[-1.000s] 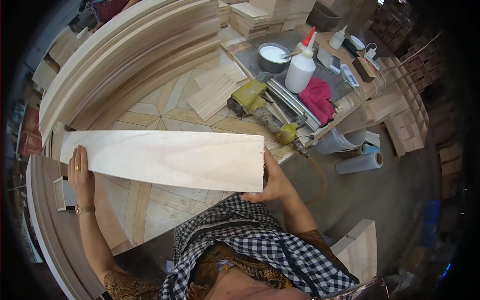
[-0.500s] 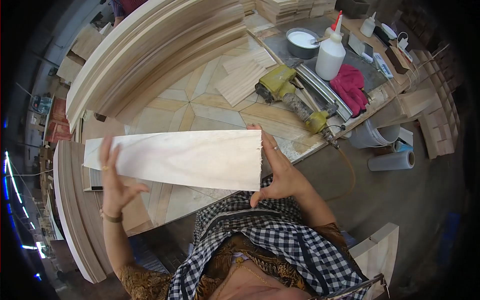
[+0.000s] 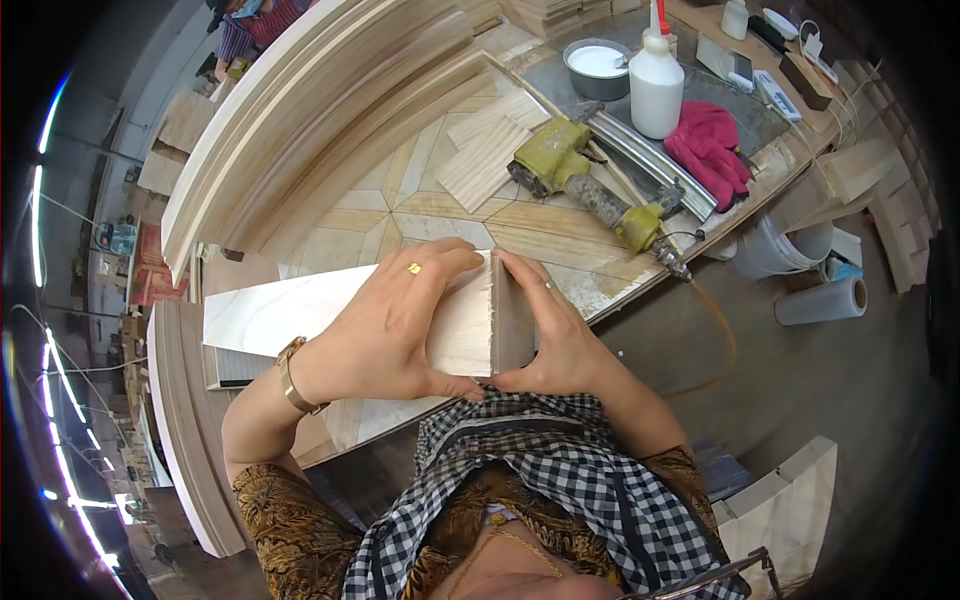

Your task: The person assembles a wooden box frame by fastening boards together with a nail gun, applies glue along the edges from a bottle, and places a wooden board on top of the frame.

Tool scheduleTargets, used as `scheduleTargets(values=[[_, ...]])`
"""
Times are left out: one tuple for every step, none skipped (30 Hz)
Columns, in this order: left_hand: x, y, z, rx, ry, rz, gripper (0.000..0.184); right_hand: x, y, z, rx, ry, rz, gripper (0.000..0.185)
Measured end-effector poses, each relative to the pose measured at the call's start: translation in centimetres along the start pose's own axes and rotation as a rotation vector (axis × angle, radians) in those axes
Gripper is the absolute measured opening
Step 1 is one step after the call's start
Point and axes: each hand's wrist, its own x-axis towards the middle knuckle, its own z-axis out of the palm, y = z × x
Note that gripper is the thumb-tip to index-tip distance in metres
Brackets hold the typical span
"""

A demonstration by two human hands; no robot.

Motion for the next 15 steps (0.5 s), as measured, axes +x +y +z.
scheduleTargets(values=[[0.02,0.0,-0.01,0.009,-0.001,0.003,0.1,-0.04,0.06,-0.02,-0.001,0.004,0.0,0.105],[0.02,-0.01,0.02,0.016,0.001,0.006,0.104,-0.11,0.15,-0.04,-0.002,0.005,0.002,0.105],[0.04,-0.04,0.09,0.021,0.003,0.008,0.107,-0.18,0.22,-0.04,-0.004,0.005,0.003,0.105],[0.08,-0.16,0.25,0.022,-0.004,0.002,0.11,-0.24,0.32,-0.05,0.01,0.005,0.004,0.105],[0.2,-0.25,0.34,0.024,-0.01,-0.002,0.112,-0.21,0.33,-0.12,0.021,0.006,0.003,0.105],[0.31,-0.31,0.38,0.027,-0.015,-0.004,0.115,-0.19,0.39,-0.14,0.031,0.008,0.001,0.105],[0.19,-0.31,0.35,0.03,-0.016,-0.007,0.115,-0.17,0.38,0.11,0.03,0.013,-0.01,0.105],[0.25,-0.26,0.37,0.031,-0.017,-0.008,0.116,-0.17,0.42,0.19,0.027,0.02,-0.021,0.105],[0.3,-0.24,0.42,0.032,-0.018,-0.009,0.116,-0.2,0.48,0.24,0.023,0.026,-0.03,0.104],[0.32,-0.28,0.49,0.027,-0.02,-0.008,0.116,-0.24,0.5,0.24,0.04,0.025,-0.023,0.104],[0.29,-0.34,0.57,0.021,-0.021,-0.009,0.116,-0.24,0.46,0.22,0.057,0.022,-0.016,0.104],[0.24,-0.38,0.64,0.016,-0.021,-0.011,0.116,-0.23,0.44,0.2,0.075,0.017,-0.01,0.103],[0.2,-0.4,0.68,0.016,-0.018,-0.013,0.116,-0.19,0.44,0.19,0.076,0.018,-0.012,0.103],[0.14,-0.4,0.71,0.017,-0.016,-0.015,0.117,-0.16,0.41,0.22,0.077,0.019,-0.016,0.103],[0.13,-0.4,0.75,0.017,-0.013,-0.016,0.117,-0.13,0.41,0.21,0.078,0.021,-0.019,0.102]])
